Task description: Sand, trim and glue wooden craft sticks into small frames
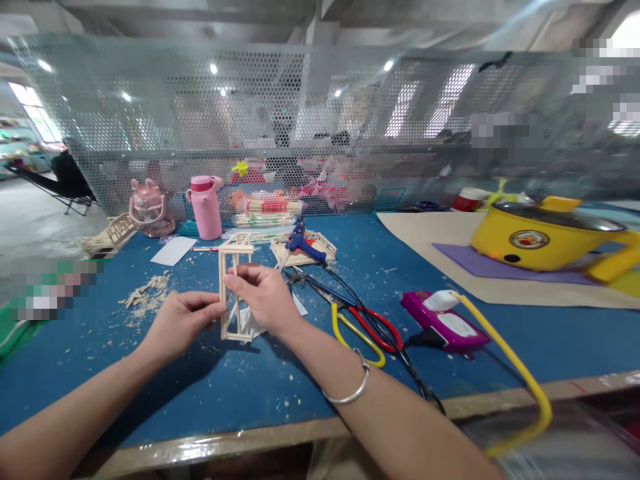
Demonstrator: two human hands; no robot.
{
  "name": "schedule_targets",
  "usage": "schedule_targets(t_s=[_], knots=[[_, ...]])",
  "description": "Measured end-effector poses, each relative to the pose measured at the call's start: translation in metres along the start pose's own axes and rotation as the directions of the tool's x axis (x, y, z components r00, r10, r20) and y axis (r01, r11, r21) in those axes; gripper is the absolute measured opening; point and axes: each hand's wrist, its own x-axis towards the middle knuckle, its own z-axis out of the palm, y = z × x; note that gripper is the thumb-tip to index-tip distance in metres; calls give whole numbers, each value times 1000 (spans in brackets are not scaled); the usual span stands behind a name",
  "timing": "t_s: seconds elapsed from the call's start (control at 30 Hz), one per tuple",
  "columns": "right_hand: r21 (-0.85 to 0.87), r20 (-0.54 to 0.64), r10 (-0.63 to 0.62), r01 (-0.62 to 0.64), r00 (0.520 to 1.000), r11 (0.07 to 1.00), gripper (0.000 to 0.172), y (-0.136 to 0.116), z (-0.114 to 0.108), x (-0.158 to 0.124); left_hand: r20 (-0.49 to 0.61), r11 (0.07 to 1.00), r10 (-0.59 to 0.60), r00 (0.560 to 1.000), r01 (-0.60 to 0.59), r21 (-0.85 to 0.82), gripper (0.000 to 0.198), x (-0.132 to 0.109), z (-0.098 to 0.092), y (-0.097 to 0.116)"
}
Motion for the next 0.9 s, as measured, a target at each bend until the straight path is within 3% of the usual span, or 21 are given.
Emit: schedule_targets(t_s=[0.1, 0.2, 0.33, 0.43, 0.6, 0.9], knots=[[27, -3, -21, 21, 1000, 999, 27, -1, -2, 1, -27, 998, -11, 1000, 10, -63, 26, 2, -4, 0], [-25, -91, -115, 114, 989, 993, 24, 0, -7, 4, -66, 992, -54, 996, 46, -120, 28, 4, -8, 1], [-126, -226, -317, 295, 921, 947, 23, 3, -15, 6, -84, 990, -71, 994, 60, -128, 33, 5, -8, 1], [-244, -229, -402, 347, 887, 906, 30, 3, -20, 5, -70, 993, -67, 995, 60, -104, 34, 4, -8, 2], [-303, -204, -325, 257, 923, 918, 33, -1, -23, 3, -19, 997, -54, 998, 53, -53, 31, 2, -8, 1], [-262, -269, -316, 246, 910, 933, 21, -2, -22, 6, 23, 998, -7, 1000, 8, -55, 29, -1, -7, 3]])
